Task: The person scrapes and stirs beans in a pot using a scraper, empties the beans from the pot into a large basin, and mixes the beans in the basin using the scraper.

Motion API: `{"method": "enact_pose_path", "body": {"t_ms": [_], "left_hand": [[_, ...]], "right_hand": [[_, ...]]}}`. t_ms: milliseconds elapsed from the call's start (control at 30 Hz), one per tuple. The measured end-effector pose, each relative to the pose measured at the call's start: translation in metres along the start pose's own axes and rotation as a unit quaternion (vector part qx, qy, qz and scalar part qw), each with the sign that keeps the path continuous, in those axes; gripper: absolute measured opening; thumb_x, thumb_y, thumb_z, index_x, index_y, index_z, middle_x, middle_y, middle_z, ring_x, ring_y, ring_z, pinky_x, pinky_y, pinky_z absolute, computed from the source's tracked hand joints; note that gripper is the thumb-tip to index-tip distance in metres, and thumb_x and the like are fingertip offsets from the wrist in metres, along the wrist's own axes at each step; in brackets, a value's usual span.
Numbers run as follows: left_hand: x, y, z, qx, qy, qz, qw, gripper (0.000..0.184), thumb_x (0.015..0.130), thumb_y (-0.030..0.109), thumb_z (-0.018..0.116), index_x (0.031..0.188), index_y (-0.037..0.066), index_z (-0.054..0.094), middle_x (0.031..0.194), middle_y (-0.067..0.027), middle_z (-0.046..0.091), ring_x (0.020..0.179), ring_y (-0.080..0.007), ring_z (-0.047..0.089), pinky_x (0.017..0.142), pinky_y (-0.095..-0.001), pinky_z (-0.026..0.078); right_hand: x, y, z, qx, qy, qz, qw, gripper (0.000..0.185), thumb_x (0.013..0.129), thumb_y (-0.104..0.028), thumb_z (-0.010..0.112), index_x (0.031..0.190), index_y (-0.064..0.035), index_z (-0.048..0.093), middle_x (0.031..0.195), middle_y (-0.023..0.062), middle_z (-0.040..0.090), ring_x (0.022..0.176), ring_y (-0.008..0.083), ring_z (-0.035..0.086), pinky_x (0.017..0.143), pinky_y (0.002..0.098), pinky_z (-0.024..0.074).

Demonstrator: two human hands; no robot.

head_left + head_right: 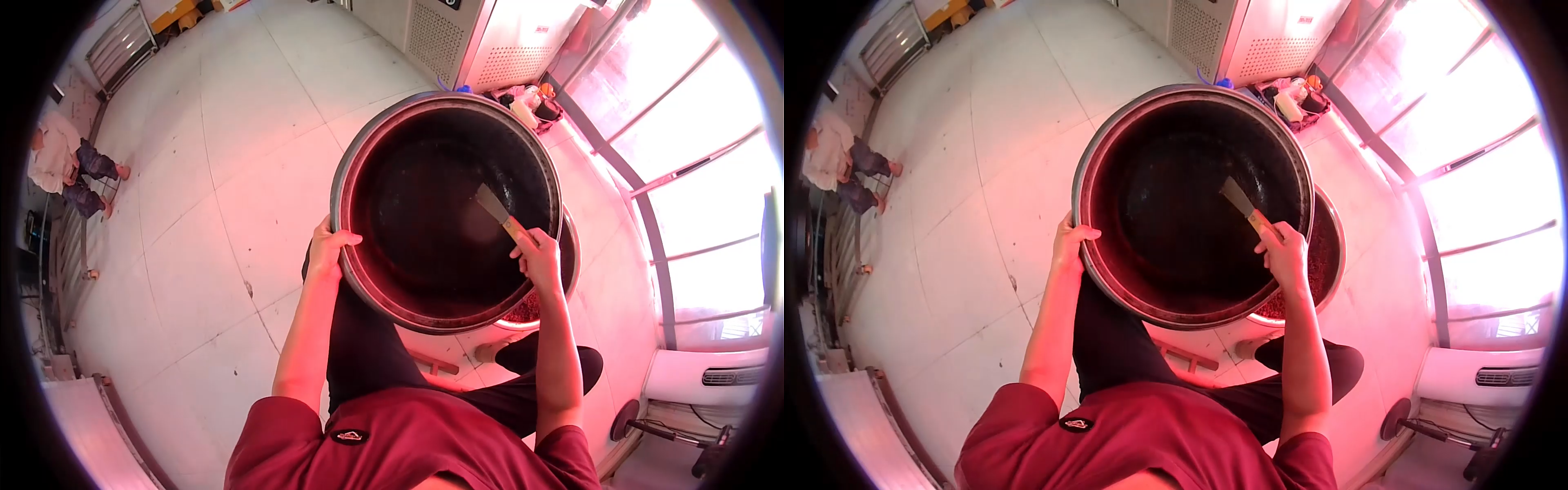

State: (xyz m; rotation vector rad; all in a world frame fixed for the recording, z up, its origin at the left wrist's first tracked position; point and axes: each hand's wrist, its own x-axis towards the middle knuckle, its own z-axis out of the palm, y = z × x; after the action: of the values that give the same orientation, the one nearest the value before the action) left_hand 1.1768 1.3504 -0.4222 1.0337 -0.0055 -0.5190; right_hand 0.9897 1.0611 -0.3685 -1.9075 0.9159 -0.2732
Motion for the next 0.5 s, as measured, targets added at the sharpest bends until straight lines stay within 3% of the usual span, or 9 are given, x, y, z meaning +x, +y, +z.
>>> {"method": "enact_pose_path", "body": {"t_ms": [33, 133, 167, 333, 500], "left_hand": [[0.000, -0.002, -0.003, -0.005, -0.005, 0.003, 1.000, 0.044, 0.056, -0.009, 0.057, 0.100, -0.002, 0.056, 0.089, -0.0095, 0.063, 0.074, -0.0189, 0.061, 0.070, -0.0299, 0.050], [0.001, -0.006, -0.009, -0.003, -0.020, 0.020, 1.000, 0.044, 0.056, -0.009, 0.057, 0.100, -0.002, 0.057, 0.088, -0.0089, 0.063, 0.073, -0.0183, 0.061, 0.070, -0.0298, 0.050], [0.001, -0.005, -0.008, 0.006, -0.027, 0.023, 0.999, 0.045, 0.056, -0.008, 0.057, 0.100, -0.002, 0.057, 0.089, -0.0081, 0.063, 0.074, -0.0176, 0.060, 0.070, -0.0291, 0.049], [0.002, -0.008, -0.008, 0.057, -0.041, 0.023, 0.997, 0.045, 0.055, -0.006, 0.059, 0.100, -0.001, 0.058, 0.087, -0.0054, 0.062, 0.075, -0.0151, 0.059, 0.071, -0.0270, 0.048], [0.004, -0.013, -0.007, 0.083, -0.033, 0.021, 0.996, 0.039, 0.055, -0.007, 0.061, 0.093, 0.002, 0.059, 0.076, 0.0002, 0.058, 0.065, -0.0103, 0.053, 0.063, -0.0231, 0.045]], "right_hand": [[0.000, 0.001, -0.002, -0.077, 0.021, -0.013, 0.997, 0.020, 0.083, -0.019, 0.058, 0.092, -0.0021, 0.060, 0.062, 0.0083, 0.058, 0.044, 0.0151, 0.052, 0.042, 0.0275, 0.0416], [0.011, 0.019, -0.001, -0.210, 0.157, -0.238, 0.935, 0.021, 0.079, -0.016, 0.061, 0.098, -0.0085, 0.061, 0.071, 0.0116, 0.061, 0.061, 0.0273, 0.060, 0.056, 0.0364, 0.0478], [0.014, 0.018, -0.002, -0.244, 0.172, -0.234, 0.925, 0.023, 0.078, -0.017, 0.061, 0.101, -0.0110, 0.061, 0.079, 0.0132, 0.060, 0.073, 0.0342, 0.059, 0.062, 0.0425, 0.0476], [0.039, 0.010, 0.012, -0.421, 0.161, -0.201, 0.870, 0.027, 0.079, -0.020, 0.059, 0.106, -0.0158, 0.057, 0.082, 0.0098, 0.054, 0.071, 0.0302, 0.059, 0.058, 0.0439, 0.0476], [0.055, 0.023, 0.014, -0.500, 0.132, -0.199, 0.832, 0.024, 0.082, -0.021, 0.056, 0.104, -0.0127, 0.055, 0.085, 0.0109, 0.053, 0.072, 0.0298, 0.060, 0.057, 0.0432, 0.0480]]}}
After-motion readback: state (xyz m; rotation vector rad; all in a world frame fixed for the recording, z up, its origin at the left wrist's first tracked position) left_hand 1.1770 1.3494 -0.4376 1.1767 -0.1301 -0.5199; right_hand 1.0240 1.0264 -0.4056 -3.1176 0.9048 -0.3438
